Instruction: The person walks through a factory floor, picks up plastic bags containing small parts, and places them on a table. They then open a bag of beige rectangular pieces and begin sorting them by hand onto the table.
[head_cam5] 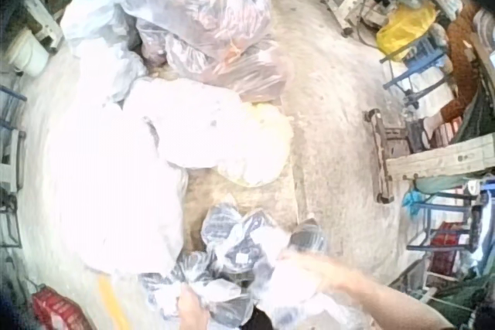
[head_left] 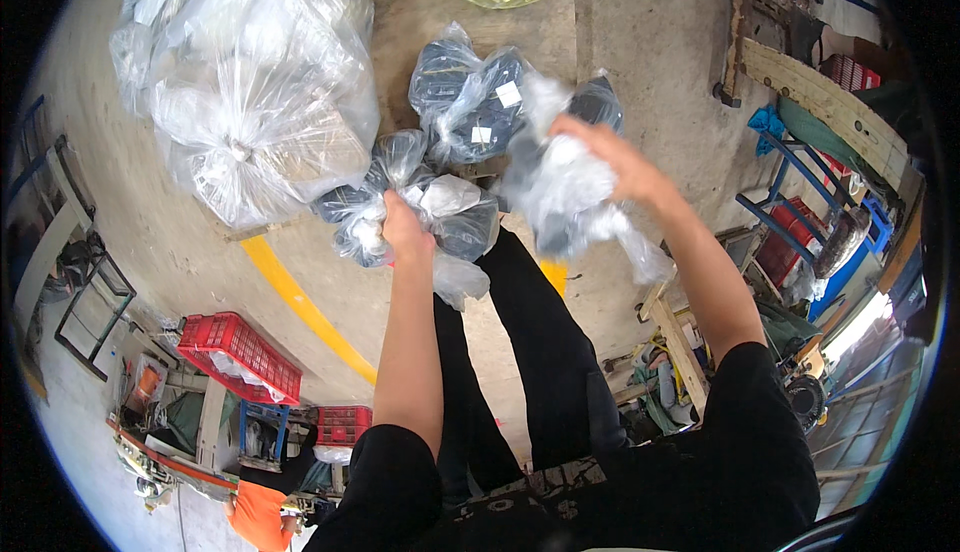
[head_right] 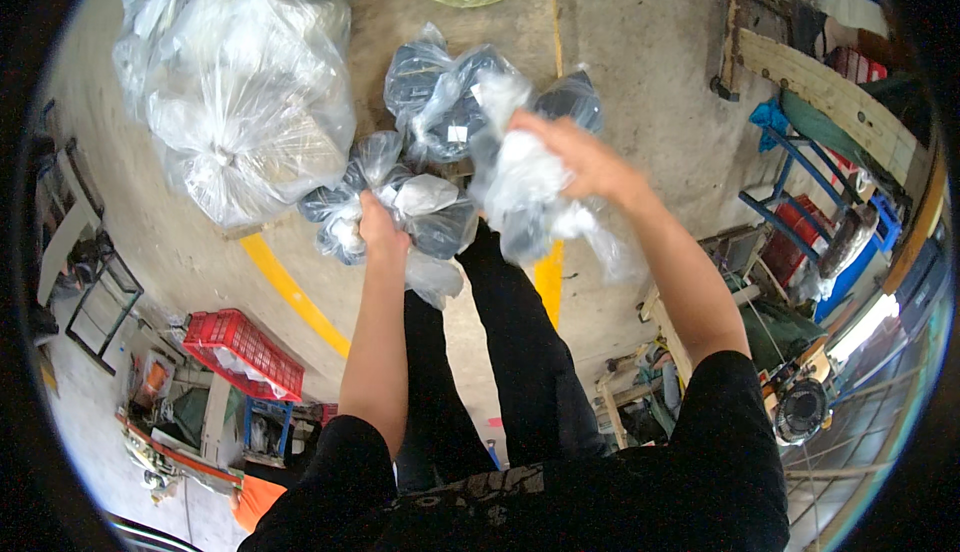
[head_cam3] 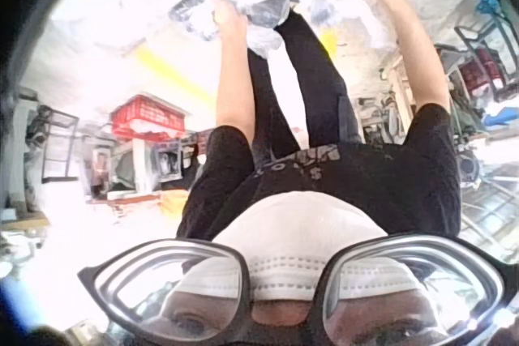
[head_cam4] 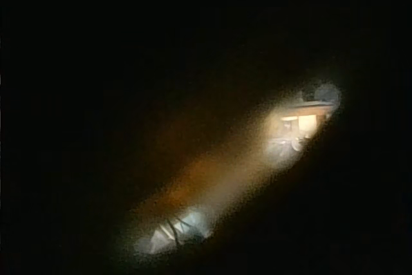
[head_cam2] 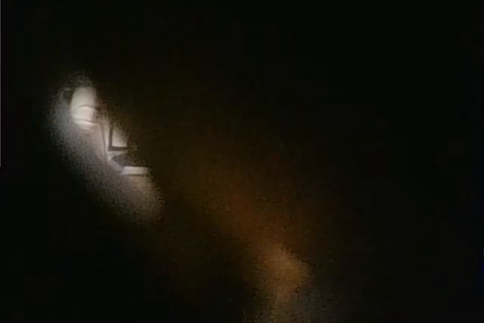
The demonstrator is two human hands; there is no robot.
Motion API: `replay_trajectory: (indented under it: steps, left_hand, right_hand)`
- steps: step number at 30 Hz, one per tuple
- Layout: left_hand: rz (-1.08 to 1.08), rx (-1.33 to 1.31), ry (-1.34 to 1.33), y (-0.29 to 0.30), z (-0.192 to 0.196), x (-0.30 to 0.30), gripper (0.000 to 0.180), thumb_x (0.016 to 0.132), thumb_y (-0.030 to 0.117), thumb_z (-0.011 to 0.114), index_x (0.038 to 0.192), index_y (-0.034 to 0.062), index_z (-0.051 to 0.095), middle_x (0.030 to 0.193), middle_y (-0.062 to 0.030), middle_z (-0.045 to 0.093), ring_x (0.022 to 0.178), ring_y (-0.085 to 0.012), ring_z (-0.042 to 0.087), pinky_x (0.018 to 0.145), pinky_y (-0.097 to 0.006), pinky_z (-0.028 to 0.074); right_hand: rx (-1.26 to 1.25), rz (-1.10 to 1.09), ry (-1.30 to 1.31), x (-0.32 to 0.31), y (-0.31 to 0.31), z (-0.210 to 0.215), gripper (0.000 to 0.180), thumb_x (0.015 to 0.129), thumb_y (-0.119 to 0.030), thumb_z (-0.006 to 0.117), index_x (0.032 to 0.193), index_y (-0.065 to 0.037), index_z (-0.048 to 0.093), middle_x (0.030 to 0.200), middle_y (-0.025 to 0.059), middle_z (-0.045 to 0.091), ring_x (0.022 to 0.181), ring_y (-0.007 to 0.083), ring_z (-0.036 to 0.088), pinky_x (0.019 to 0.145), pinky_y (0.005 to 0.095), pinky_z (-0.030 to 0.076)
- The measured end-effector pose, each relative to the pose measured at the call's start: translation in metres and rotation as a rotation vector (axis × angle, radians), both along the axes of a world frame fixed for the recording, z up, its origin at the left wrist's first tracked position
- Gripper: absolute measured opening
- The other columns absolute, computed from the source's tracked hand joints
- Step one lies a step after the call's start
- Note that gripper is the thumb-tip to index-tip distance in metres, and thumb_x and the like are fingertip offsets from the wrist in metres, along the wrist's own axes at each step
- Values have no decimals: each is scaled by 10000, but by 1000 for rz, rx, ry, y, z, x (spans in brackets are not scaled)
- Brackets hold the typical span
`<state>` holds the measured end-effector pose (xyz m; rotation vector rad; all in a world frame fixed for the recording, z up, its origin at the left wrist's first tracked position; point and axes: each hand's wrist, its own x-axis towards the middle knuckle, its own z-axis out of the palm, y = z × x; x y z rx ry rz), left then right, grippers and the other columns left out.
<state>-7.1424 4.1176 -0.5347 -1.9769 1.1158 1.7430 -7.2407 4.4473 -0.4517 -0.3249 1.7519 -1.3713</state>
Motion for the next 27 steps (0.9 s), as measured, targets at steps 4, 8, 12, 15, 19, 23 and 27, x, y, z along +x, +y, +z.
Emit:
replay_trajectory:
  steps: [4,8,12,15,19,23,27]
  left_hand:
    - [12,-40,-50,-16,24,22,576,976,378,550,1356,-53,531,1314,-141,608,1132,-275,646,951,-426,549]
    - [79,12,-19,-39,49,47,560,977,389,531,1354,-25,542,1312,-135,619,1149,-295,646,975,-453,544]
    - [60,65,68,-62,65,66,529,980,355,500,1371,1,534,1315,-140,619,1168,-325,637,1005,-487,525]
    - [63,113,141,-78,81,79,508,985,336,503,1355,-11,535,1295,-143,630,1160,-315,644,1005,-477,531]
    - [39,121,223,-97,106,87,472,985,317,513,1332,-2,544,1276,-146,634,1152,-310,650,994,-474,540]
    - [6,94,213,-118,137,85,463,976,309,536,1324,4,541,1261,-144,639,1134,-312,659,977,-471,548]
    - [-47,59,247,-143,169,80,462,966,313,536,1316,11,554,1259,-144,644,1126,-317,661,985,-475,541]
  right_hand:
    - [169,257,-131,12,-78,-17,936,741,-171,723,1550,-129,255,1085,239,667,984,407,656,876,449,533]
    - [528,234,-116,-24,-139,-63,1136,749,-226,745,1611,-51,26,1135,304,656,998,432,666,905,466,538]
    - [751,112,-121,-14,-169,-74,1153,761,-242,736,1612,-48,-17,1193,301,654,1074,427,664,929,468,540]
    - [845,-13,-161,-3,-170,-73,949,753,-252,737,1547,-48,259,1205,281,665,1103,425,662,962,478,533]
    - [834,-97,-72,-8,-164,-74,610,730,-253,711,1270,7,594,1131,283,692,1089,408,674,954,477,537]
    - [722,-258,-60,4,-144,-44,477,705,-223,666,1120,10,691,1062,285,700,1051,437,665,939,465,541]
    - [630,-254,92,41,-115,34,459,688,-180,676,1108,2,690,988,276,700,965,453,676,864,477,557]
